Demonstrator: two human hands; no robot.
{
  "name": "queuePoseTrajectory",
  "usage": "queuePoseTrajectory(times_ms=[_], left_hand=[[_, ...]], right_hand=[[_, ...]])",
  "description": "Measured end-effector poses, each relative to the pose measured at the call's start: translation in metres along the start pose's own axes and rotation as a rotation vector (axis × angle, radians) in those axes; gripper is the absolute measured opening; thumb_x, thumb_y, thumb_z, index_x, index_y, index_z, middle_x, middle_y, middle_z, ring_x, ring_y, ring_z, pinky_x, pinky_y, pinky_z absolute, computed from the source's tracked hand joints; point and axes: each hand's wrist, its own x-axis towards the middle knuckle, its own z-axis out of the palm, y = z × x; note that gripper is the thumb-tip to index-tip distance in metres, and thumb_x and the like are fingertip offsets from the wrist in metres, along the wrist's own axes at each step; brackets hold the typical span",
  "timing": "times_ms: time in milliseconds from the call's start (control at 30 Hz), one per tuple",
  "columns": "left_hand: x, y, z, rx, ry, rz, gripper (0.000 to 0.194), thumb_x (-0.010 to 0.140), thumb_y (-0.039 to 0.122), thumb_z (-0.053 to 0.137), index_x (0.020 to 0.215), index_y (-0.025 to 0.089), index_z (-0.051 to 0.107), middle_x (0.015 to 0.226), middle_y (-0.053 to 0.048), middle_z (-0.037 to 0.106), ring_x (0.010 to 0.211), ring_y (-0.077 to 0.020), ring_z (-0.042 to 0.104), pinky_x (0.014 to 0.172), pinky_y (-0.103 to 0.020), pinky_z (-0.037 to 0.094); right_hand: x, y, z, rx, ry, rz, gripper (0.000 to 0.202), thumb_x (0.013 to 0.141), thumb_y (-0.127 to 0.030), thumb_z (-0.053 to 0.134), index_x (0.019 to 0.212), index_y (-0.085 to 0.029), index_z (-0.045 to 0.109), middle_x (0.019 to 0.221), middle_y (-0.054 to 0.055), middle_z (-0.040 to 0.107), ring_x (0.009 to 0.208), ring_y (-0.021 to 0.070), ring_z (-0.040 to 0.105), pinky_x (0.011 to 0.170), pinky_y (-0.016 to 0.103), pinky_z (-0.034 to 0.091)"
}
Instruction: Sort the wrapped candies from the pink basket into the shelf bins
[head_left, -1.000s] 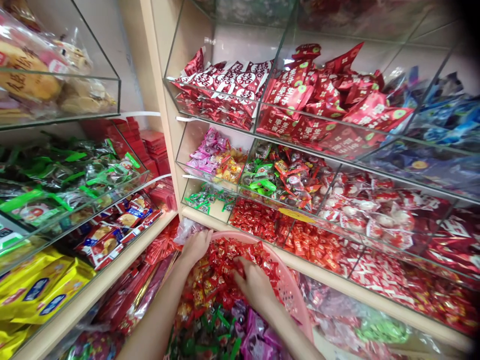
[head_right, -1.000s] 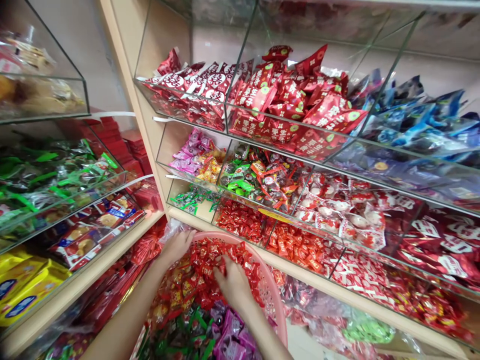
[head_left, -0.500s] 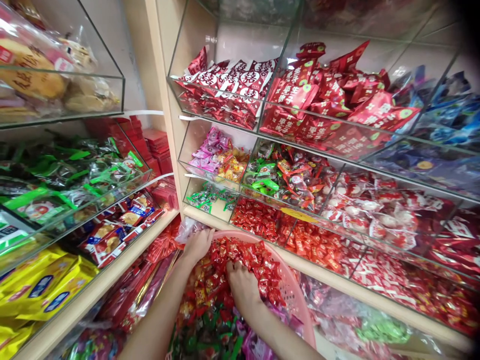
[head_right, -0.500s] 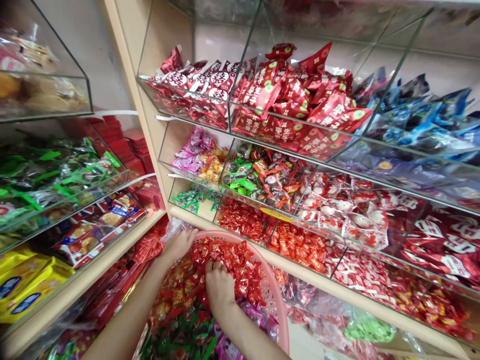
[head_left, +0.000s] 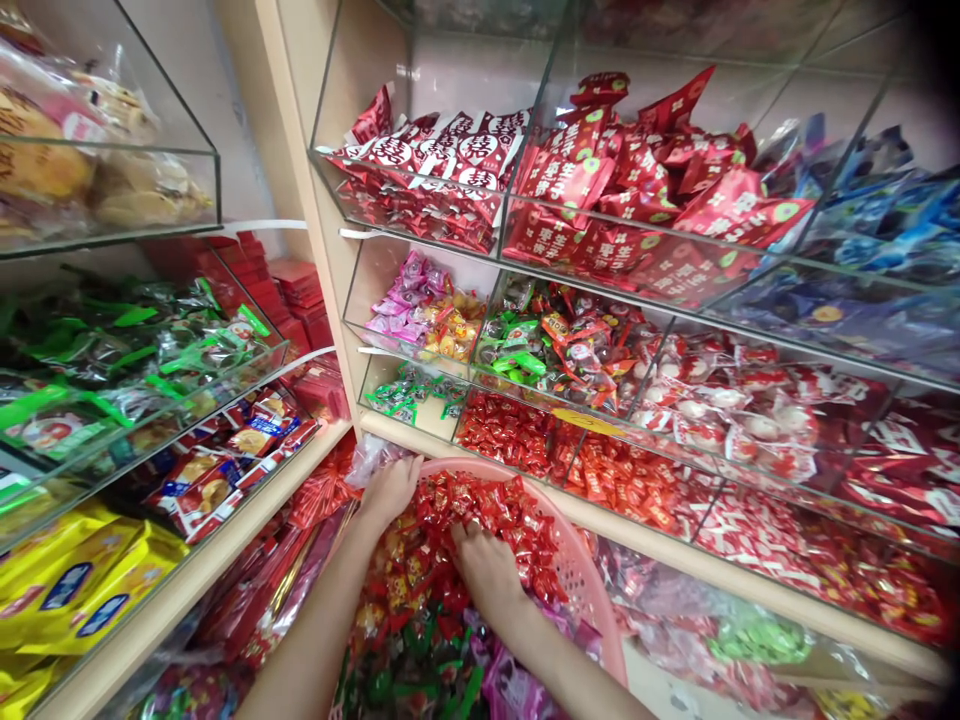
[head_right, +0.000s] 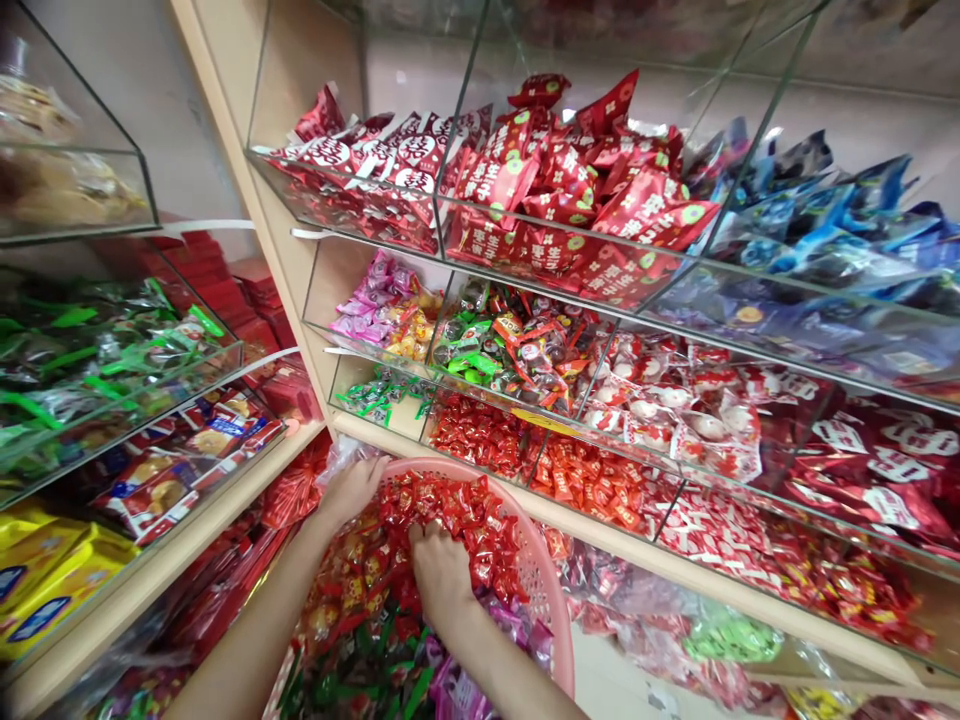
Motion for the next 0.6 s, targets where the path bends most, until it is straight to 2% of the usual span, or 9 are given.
queuePoseTrajectory(times_ms=[267, 400, 500, 600], left_hand=[[-0.001, 0.0, -0.001, 0.011, -0.004, -0.013, 0.06, 0.087, 0.049, 0.011, 0.096, 0.018, 0.062, 0.093, -0.012, 0.067, 0.09, -0.0238, 0.061, 0.075, -0.032, 0.043], [0.0, 0.0, -0.002, 0.007, -0.011, -0.003, 0.059, 0.087, 0.048, 0.011, 0.097, 0.018, 0.061, 0.094, -0.011, 0.067, 0.09, -0.0236, 0.061, 0.075, -0.032, 0.043], [0.0, 0.0, -0.002, 0.003, -0.013, -0.005, 0.059, 0.087, 0.048, 0.011, 0.096, 0.018, 0.061, 0.095, -0.011, 0.066, 0.091, -0.023, 0.061, 0.075, -0.031, 0.043], [0.0, 0.001, -0.002, 0.002, -0.011, 0.002, 0.059, 0.088, 0.047, 0.011, 0.095, 0.019, 0.062, 0.094, -0.01, 0.067, 0.09, -0.023, 0.061, 0.075, -0.031, 0.043]], right_hand=[[0.002, -0.001, 0.002, 0.029, 0.011, -0.006, 0.025, 0.081, -0.005, 0.038, 0.093, -0.018, 0.056, 0.085, 0.009, 0.063, 0.075, 0.0207, 0.064, 0.054, 0.026, 0.046], [-0.005, 0.003, -0.01, 0.139, 0.07, -0.001, 0.019, 0.083, -0.013, 0.041, 0.092, -0.02, 0.056, 0.086, 0.007, 0.064, 0.072, 0.0191, 0.064, 0.055, 0.024, 0.043], [-0.016, 0.025, -0.025, 0.386, 0.159, 0.03, 0.017, 0.085, -0.028, 0.043, 0.09, -0.02, 0.056, 0.085, 0.005, 0.064, 0.07, 0.0164, 0.062, 0.057, 0.023, 0.041], [-0.026, 0.074, -0.036, 0.654, 0.247, 0.165, 0.033, 0.084, -0.044, 0.038, 0.086, -0.017, 0.057, 0.066, 0.003, 0.063, 0.057, 0.0143, 0.057, 0.053, 0.023, 0.039]])
